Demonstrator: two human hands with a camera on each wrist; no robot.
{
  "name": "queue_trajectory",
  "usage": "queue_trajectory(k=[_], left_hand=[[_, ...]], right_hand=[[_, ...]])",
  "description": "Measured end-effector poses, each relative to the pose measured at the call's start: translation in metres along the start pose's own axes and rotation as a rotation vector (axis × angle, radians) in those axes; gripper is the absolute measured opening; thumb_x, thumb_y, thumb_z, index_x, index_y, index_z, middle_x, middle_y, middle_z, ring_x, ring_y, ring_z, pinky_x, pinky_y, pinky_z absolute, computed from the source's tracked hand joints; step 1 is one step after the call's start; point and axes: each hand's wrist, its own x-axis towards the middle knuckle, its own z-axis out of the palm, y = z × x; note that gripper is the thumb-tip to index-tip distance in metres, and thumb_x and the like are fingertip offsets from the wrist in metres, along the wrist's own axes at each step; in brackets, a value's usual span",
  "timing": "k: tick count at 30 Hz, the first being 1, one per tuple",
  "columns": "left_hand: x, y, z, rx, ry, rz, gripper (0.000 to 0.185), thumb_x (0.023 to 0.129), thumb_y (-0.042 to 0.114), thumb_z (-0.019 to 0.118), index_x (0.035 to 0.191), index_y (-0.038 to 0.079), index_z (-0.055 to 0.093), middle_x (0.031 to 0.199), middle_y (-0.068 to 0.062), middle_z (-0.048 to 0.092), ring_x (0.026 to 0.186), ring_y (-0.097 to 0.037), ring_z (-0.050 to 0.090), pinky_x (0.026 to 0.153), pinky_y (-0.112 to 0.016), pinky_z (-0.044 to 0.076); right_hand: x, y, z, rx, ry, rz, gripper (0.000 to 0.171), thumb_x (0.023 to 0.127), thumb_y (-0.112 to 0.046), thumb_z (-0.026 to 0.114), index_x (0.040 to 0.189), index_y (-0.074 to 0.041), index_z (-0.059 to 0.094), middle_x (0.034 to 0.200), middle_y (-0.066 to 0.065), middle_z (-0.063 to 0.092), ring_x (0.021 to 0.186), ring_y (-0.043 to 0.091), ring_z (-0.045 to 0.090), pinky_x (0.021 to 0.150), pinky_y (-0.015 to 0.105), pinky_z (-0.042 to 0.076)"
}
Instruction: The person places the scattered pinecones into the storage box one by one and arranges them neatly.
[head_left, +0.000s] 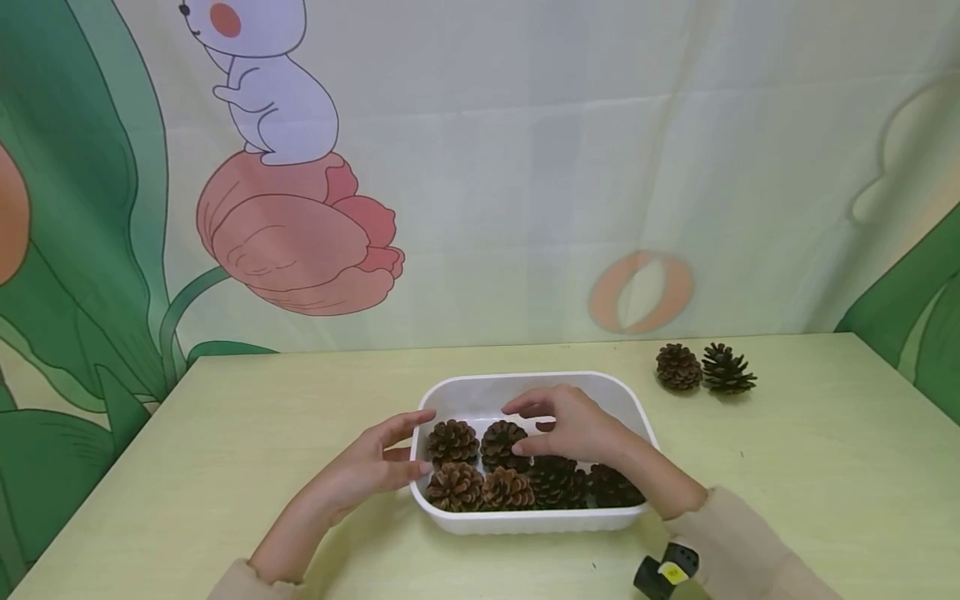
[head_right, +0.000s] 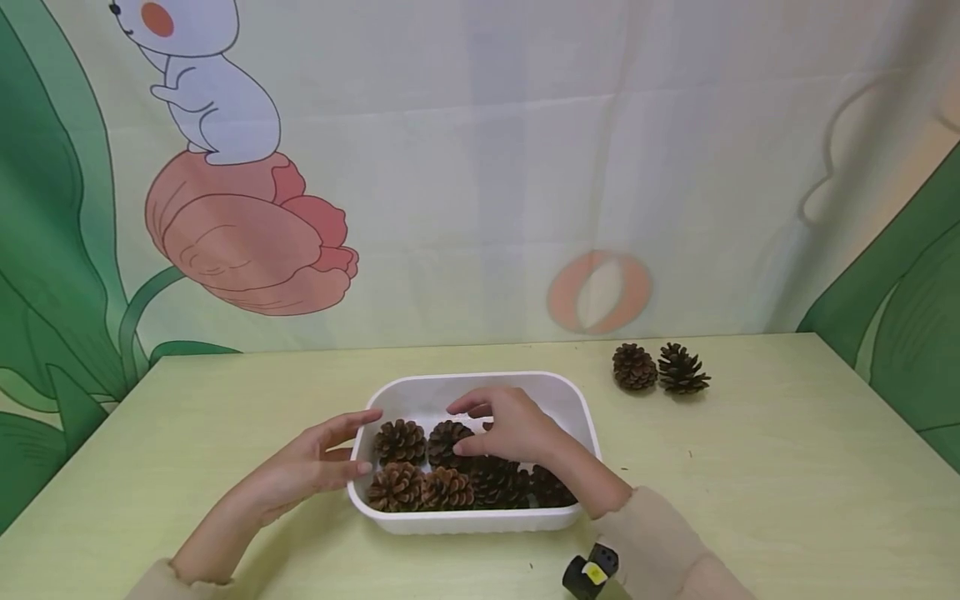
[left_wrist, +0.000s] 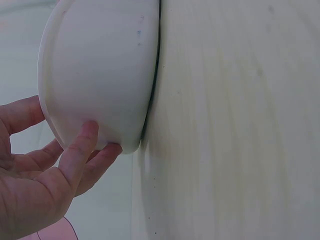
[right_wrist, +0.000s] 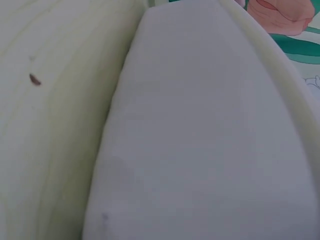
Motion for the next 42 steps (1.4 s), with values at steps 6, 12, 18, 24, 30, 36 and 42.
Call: queue_trajectory(k=[6,12,18,24,30,36,42], left_hand=[[0.000,0.000,0.000,-0.001,-0.004,0.002,0.066,0.082,0.007,0.063,0.140,0.006,0.031,0.140,-0.025,0.030,0.124,-0.041,0.041,0.093,-0.040,0.047],[0.000,0.000,0.001,-0.001,-0.005,0.008,0.066,0.082,0.007,0.063,0.140,0.005,0.031,0.139,-0.025,0.030,0.123,-0.040,0.042,0.093,-0.039,0.047],[0.000,0.000,0.000,0.001,-0.009,0.015,0.067,0.082,0.008,0.064,0.140,0.005,0.031,0.139,-0.026,0.030,0.123,-0.041,0.041,0.092,-0.040,0.047],[0.000,-0.001,0.000,0.002,-0.012,0.020,0.067,0.081,0.008,0.064,0.140,0.005,0.030,0.139,-0.026,0.030,0.123,-0.041,0.042,0.093,-0.040,0.047],[0.001,0.000,0.000,0.007,-0.006,0.014,0.067,0.081,0.008,0.064,0.139,0.006,0.032,0.139,-0.026,0.030,0.122,-0.041,0.042,0.093,-0.041,0.047],[0.001,0.001,0.001,0.014,-0.003,0.012,0.067,0.081,0.008,0.064,0.139,0.006,0.032,0.139,-0.026,0.030,0.122,-0.040,0.043,0.093,-0.041,0.047],[0.001,-0.001,0.000,0.009,-0.002,0.010,0.067,0.081,0.008,0.064,0.140,0.005,0.031,0.139,-0.026,0.030,0.122,-0.040,0.043,0.092,-0.040,0.047]], right_hand=[[-0.009,0.003,-0.013,-0.006,0.074,0.000,0.040,0.078,-0.015,0.070,0.114,-0.002,0.060,0.120,0.013,0.059,0.114,0.033,0.053,0.092,0.037,0.048],[-0.019,0.011,-0.030,0.018,0.138,0.030,0.042,0.078,-0.018,0.070,0.115,-0.001,0.059,0.121,0.015,0.058,0.116,0.035,0.051,0.093,0.039,0.047],[-0.030,0.019,-0.046,0.045,0.200,0.081,0.044,0.079,-0.019,0.070,0.117,-0.002,0.058,0.123,0.017,0.056,0.118,0.036,0.048,0.094,0.043,0.046],[-0.036,0.027,-0.060,0.032,0.270,0.083,0.044,0.079,-0.017,0.070,0.118,-0.001,0.057,0.122,0.019,0.055,0.117,0.034,0.050,0.095,0.037,0.046],[-0.044,0.032,-0.075,-0.006,0.318,0.099,0.047,0.080,-0.021,0.069,0.121,-0.001,0.055,0.125,0.018,0.054,0.117,0.033,0.050,0.095,0.037,0.045],[-0.053,0.038,-0.089,-0.047,0.376,0.163,0.052,0.081,-0.030,0.067,0.125,-0.004,0.053,0.126,0.015,0.054,0.116,0.030,0.052,0.094,0.035,0.046],[-0.060,0.044,-0.100,-0.044,0.421,0.229,0.057,0.083,-0.037,0.064,0.128,-0.006,0.050,0.126,0.016,0.053,0.113,0.024,0.052,0.080,0.016,0.050]])
